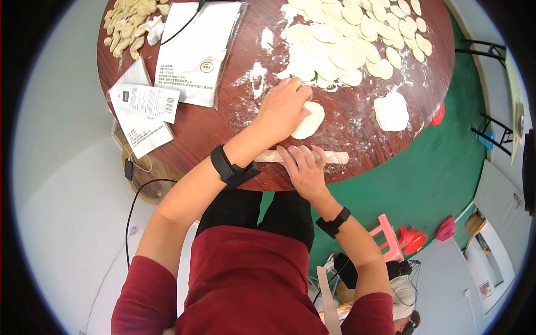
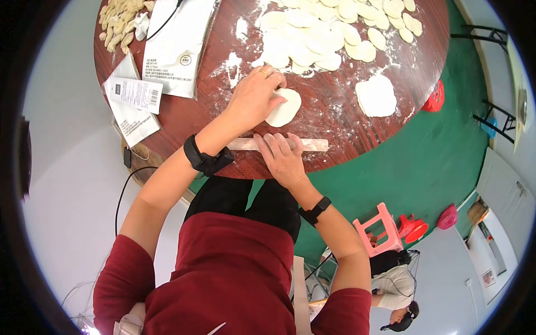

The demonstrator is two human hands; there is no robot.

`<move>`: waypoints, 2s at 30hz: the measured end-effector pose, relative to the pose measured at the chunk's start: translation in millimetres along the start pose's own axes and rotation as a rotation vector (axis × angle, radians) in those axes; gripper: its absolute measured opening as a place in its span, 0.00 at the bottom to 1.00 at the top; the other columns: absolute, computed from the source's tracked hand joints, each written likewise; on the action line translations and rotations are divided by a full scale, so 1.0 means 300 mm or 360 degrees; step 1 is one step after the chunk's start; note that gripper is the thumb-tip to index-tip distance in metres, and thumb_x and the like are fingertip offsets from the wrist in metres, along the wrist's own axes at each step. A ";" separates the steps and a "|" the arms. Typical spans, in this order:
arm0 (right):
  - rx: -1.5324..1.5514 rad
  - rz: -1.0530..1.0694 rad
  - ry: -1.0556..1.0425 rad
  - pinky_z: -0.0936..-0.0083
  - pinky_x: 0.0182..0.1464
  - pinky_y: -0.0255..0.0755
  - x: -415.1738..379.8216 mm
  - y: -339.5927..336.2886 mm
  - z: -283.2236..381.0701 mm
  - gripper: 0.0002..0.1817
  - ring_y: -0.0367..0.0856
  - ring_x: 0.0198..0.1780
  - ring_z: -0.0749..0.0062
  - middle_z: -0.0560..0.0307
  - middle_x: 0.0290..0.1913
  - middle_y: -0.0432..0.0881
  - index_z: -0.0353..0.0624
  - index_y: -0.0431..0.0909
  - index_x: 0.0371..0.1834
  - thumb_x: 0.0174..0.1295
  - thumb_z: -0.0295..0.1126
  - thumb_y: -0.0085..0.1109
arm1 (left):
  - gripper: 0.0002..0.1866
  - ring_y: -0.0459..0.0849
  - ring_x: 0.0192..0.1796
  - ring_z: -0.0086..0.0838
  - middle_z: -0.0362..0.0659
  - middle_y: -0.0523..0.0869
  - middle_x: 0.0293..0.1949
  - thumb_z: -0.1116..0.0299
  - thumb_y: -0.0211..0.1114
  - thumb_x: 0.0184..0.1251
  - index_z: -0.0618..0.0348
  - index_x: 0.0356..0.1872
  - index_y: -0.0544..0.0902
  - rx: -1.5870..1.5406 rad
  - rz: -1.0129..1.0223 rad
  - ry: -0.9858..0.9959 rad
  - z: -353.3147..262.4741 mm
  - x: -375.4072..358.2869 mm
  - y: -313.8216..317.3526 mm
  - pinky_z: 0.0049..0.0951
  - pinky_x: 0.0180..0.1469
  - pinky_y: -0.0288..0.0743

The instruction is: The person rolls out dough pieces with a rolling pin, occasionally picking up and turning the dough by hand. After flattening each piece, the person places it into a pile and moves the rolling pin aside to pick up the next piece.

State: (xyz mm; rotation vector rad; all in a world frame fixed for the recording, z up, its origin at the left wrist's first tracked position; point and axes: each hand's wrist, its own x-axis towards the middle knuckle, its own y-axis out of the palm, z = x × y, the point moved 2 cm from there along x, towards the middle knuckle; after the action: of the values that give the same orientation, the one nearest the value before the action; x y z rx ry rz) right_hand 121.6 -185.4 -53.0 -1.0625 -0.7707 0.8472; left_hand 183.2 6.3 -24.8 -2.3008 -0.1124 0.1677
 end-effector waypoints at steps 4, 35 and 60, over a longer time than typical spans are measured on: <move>0.0032 -0.0038 -0.0030 0.49 0.75 0.58 -0.008 -0.006 -0.003 0.24 0.77 0.64 0.70 0.64 0.59 0.80 0.51 0.82 0.68 0.68 0.36 0.57 | 0.11 0.81 0.55 0.47 0.48 0.84 0.47 0.69 0.78 0.62 0.56 0.41 0.84 0.0034 0.0013 0.0031 -0.012 0.004 -0.006 0.46 0.57 0.77; 0.0234 0.0218 -0.0297 0.61 0.70 0.68 -0.012 -0.029 -0.016 0.26 0.78 0.65 0.68 0.61 0.60 0.81 0.47 0.79 0.71 0.70 0.36 0.55 | 0.16 0.89 0.41 0.23 0.45 0.88 0.49 0.82 0.69 0.70 0.64 0.57 0.84 -0.0941 -0.0630 -0.0623 0.050 -0.060 -0.257 0.24 0.40 0.82; 0.0250 0.0181 -0.0287 0.56 0.70 0.68 -0.025 -0.008 -0.018 0.22 0.79 0.65 0.65 0.60 0.61 0.82 0.47 0.82 0.65 0.70 0.37 0.54 | 0.16 0.88 0.47 0.44 0.45 0.87 0.47 0.72 0.68 0.68 0.54 0.56 0.87 -0.0194 0.0219 0.0370 -0.030 -0.190 0.017 0.41 0.48 0.84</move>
State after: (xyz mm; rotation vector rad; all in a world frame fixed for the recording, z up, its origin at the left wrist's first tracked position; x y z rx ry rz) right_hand 123.2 -194.8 -53.3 -0.9050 -0.7858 1.0942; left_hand 128.5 -11.4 -17.9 -2.4318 0.1590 -0.0388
